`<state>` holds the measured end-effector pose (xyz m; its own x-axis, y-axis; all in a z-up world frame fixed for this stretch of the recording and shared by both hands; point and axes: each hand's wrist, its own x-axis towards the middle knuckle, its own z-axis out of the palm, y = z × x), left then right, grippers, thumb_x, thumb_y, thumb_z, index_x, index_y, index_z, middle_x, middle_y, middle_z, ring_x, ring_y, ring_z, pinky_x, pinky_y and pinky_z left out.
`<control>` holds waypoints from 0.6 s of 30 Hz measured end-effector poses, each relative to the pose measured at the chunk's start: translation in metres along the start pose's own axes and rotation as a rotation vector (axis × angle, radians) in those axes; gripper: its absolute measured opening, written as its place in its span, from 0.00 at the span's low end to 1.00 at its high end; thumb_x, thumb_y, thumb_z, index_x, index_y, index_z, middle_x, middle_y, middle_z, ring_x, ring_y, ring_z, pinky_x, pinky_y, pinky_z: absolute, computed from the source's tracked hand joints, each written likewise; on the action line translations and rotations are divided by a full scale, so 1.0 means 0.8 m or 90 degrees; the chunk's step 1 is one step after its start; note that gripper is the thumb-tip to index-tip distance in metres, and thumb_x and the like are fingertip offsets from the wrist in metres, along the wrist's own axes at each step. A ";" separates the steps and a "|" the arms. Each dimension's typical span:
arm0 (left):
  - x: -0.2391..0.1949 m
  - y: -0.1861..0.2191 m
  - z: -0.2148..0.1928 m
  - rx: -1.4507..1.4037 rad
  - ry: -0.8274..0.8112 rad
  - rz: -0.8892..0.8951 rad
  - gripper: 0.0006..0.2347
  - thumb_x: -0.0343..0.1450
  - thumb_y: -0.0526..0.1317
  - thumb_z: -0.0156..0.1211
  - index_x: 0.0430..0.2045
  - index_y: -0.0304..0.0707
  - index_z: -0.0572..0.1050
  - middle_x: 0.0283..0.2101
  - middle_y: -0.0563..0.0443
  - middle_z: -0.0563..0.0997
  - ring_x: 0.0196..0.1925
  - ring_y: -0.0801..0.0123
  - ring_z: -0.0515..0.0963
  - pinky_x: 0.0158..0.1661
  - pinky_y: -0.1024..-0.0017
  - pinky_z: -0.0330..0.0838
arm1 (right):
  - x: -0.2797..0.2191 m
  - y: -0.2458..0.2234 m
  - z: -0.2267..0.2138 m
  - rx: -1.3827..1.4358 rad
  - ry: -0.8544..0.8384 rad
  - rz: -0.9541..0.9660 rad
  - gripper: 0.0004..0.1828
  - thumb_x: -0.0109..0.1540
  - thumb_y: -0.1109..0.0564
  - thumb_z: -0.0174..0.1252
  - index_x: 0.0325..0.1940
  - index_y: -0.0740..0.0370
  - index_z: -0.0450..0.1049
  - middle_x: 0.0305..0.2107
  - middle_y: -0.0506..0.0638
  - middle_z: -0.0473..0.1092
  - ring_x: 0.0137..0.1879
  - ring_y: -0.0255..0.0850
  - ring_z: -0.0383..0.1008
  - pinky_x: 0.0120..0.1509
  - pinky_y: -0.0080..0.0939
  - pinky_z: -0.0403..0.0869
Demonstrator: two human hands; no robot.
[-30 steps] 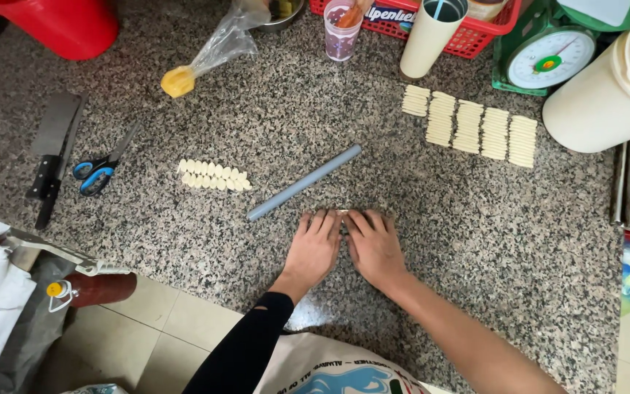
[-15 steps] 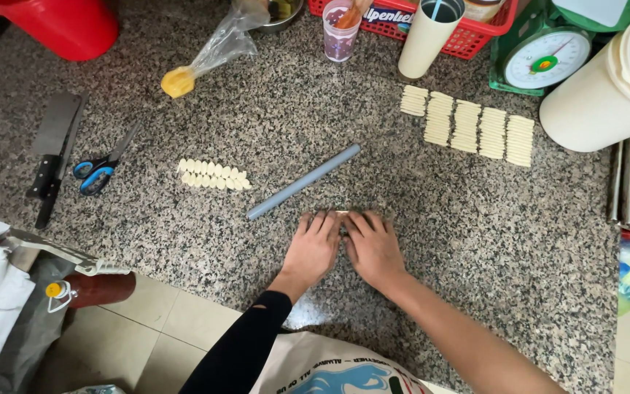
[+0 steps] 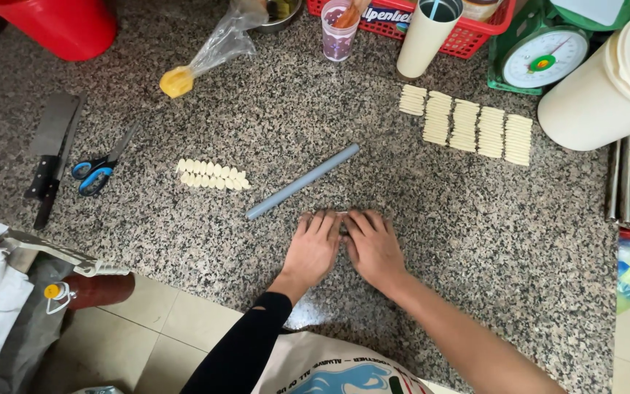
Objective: The recorder is rolling and shaping small pieces of dough into decorative sticks or patterns for a cake or pastry.
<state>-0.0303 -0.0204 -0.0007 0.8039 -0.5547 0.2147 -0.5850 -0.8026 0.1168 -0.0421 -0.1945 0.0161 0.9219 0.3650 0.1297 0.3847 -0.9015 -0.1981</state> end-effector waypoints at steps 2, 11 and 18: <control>-0.005 0.003 0.005 0.002 0.003 -0.003 0.22 0.73 0.43 0.50 0.59 0.24 0.68 0.59 0.39 0.71 0.63 0.51 0.68 0.66 0.50 0.57 | -0.004 -0.001 0.003 0.010 0.007 -0.002 0.23 0.63 0.51 0.54 0.60 0.64 0.71 0.59 0.53 0.66 0.66 0.53 0.61 0.67 0.66 0.61; 0.001 -0.001 -0.008 -0.058 -0.016 -0.014 0.20 0.75 0.42 0.50 0.57 0.25 0.70 0.58 0.39 0.72 0.62 0.52 0.69 0.66 0.51 0.58 | 0.002 0.006 0.000 0.084 -0.001 0.021 0.21 0.65 0.52 0.53 0.60 0.62 0.72 0.60 0.51 0.67 0.67 0.52 0.62 0.67 0.59 0.64; -0.005 0.002 0.001 -0.016 0.015 0.000 0.22 0.72 0.42 0.51 0.59 0.23 0.69 0.58 0.40 0.72 0.63 0.52 0.68 0.65 0.49 0.58 | -0.005 0.002 0.006 0.018 0.011 -0.009 0.22 0.65 0.52 0.53 0.60 0.64 0.71 0.59 0.54 0.67 0.66 0.55 0.62 0.66 0.65 0.61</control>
<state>-0.0343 -0.0198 -0.0025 0.8012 -0.5489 0.2381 -0.5877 -0.7968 0.1405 -0.0447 -0.1962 0.0108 0.9156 0.3733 0.1496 0.3991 -0.8892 -0.2235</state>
